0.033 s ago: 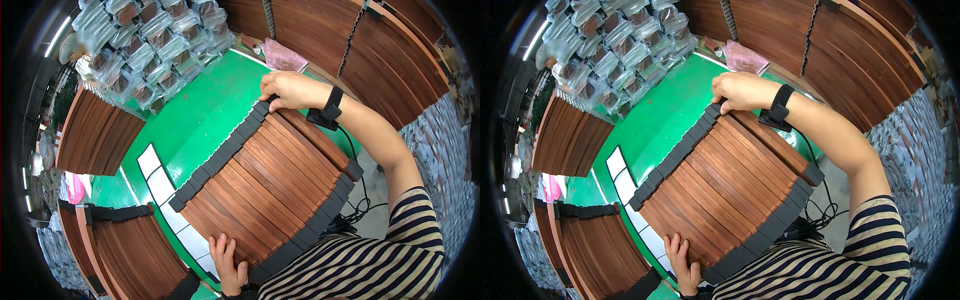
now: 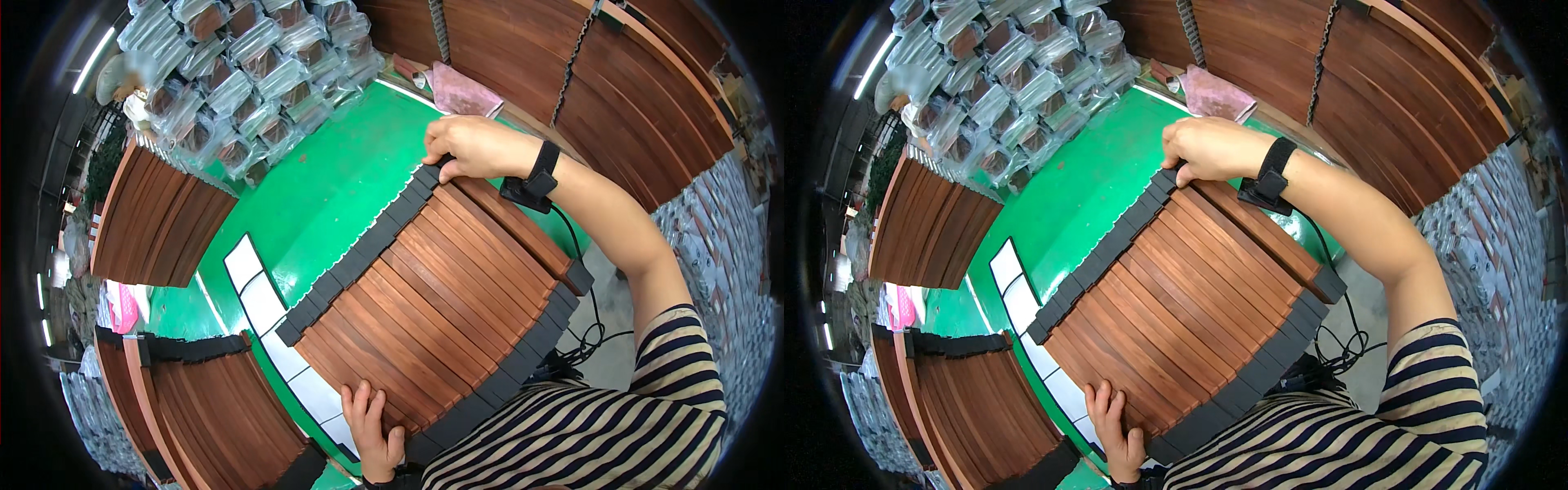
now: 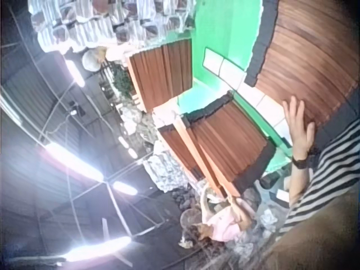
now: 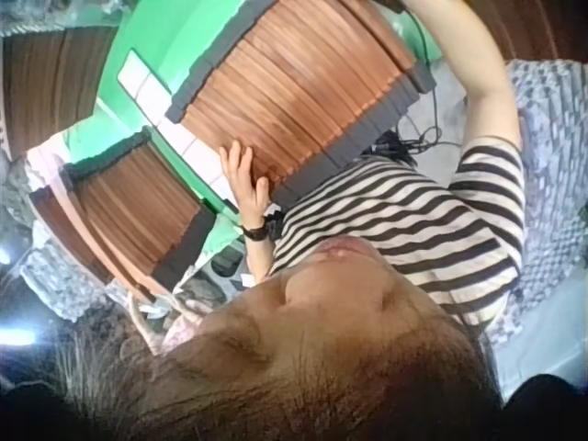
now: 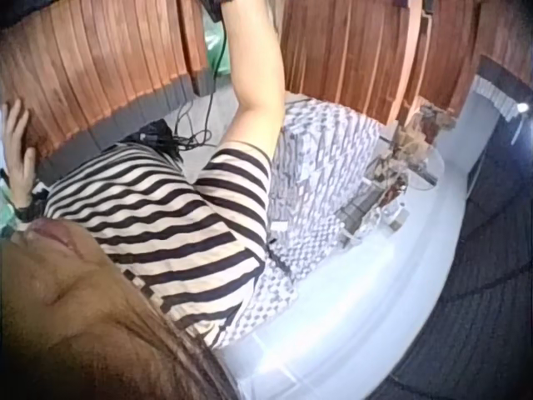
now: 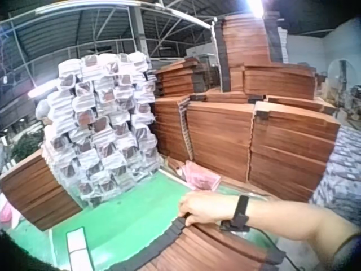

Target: Assembling or inspecting brown bamboo/wood furniture panels with black trim at a workstation.

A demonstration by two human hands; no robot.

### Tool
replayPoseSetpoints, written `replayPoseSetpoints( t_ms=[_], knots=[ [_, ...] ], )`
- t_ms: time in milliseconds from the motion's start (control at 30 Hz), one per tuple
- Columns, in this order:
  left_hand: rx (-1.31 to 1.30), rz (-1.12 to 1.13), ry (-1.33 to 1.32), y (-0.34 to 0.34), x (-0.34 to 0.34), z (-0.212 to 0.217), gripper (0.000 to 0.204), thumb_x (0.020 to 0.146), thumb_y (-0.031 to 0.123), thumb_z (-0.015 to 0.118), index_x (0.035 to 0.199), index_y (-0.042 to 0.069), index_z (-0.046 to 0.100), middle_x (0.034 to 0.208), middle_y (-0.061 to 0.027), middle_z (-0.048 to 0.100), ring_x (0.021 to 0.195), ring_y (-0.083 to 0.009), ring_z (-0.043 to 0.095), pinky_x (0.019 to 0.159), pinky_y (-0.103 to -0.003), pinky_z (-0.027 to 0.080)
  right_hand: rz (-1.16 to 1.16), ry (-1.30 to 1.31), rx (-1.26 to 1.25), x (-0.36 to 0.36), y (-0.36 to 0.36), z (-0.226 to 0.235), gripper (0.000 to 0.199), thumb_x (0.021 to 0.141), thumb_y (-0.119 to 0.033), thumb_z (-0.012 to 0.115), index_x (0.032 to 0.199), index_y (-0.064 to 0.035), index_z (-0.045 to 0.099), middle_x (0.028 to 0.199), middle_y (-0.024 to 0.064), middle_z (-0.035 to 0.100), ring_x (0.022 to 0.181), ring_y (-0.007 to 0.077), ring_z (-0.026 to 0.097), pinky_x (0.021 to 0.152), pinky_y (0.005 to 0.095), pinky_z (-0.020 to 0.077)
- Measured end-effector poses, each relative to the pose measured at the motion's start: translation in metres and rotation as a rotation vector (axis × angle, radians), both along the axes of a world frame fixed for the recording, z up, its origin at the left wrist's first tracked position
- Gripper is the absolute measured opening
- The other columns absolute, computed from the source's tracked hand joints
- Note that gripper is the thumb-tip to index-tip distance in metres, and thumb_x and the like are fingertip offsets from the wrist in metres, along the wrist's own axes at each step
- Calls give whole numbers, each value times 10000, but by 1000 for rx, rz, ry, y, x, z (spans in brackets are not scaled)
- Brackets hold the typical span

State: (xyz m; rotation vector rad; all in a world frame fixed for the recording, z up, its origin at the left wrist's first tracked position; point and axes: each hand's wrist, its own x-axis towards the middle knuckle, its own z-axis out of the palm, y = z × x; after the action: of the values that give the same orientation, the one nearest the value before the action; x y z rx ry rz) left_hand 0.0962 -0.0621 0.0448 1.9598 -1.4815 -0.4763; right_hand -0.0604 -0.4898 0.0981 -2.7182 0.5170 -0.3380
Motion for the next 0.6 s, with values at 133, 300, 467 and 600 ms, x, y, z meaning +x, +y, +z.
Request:
replayPoseSetpoints(
  t_ms=[133, 300, 467, 600],
  knots=[
    [-1, 14, -1, 0, -2, 0, 548, 923, 440, 489, 1279, 26, 533, 1412, -196, 421, 1376, -447, 240, 1121, -538, 176, -74, 40, -52, 1, 13, 1, 318, 723, -157, 764, 1007, -33, 694, 1017, 72, 601, 1020, 270, 566, 862, 372, 483],
    [-38, 4, -4, -1, -2, 0, 529, 919, 407, 502, 1280, 22, 531, 1422, -192, 413, 1383, -444, 228, 1125, -529, 175, -98, -2, -86, -2, 22, -1, 360, 733, -149, 746, 1060, -19, 671, 1040, 89, 610, 1054, 274, 547, 918, 401, 452],
    [-32, -27, -23, -3, -1, 5, 527, 889, 358, 562, 1287, 16, 522, 1432, -188, 404, 1374, -451, 248, 1120, -529, 198, -45, -100, -86, -18, 21, -14, 590, 774, -105, 684, 1320, -25, 475, 1190, 170, 552, 1123, 333, 506, 982, 422, 418],
    [1, -75, -79, -1, 1, 11, 588, 858, 371, 610, 1311, 14, 496, 1437, -194, 396, 1356, -457, 282, 1110, -540, 216, -359, -189, -208, -48, 14, -10, 575, 773, -161, 710, 1269, 17, 480, 1245, 223, 527, 1183, 380, 484, 1016, 430, 404]
  ],
)
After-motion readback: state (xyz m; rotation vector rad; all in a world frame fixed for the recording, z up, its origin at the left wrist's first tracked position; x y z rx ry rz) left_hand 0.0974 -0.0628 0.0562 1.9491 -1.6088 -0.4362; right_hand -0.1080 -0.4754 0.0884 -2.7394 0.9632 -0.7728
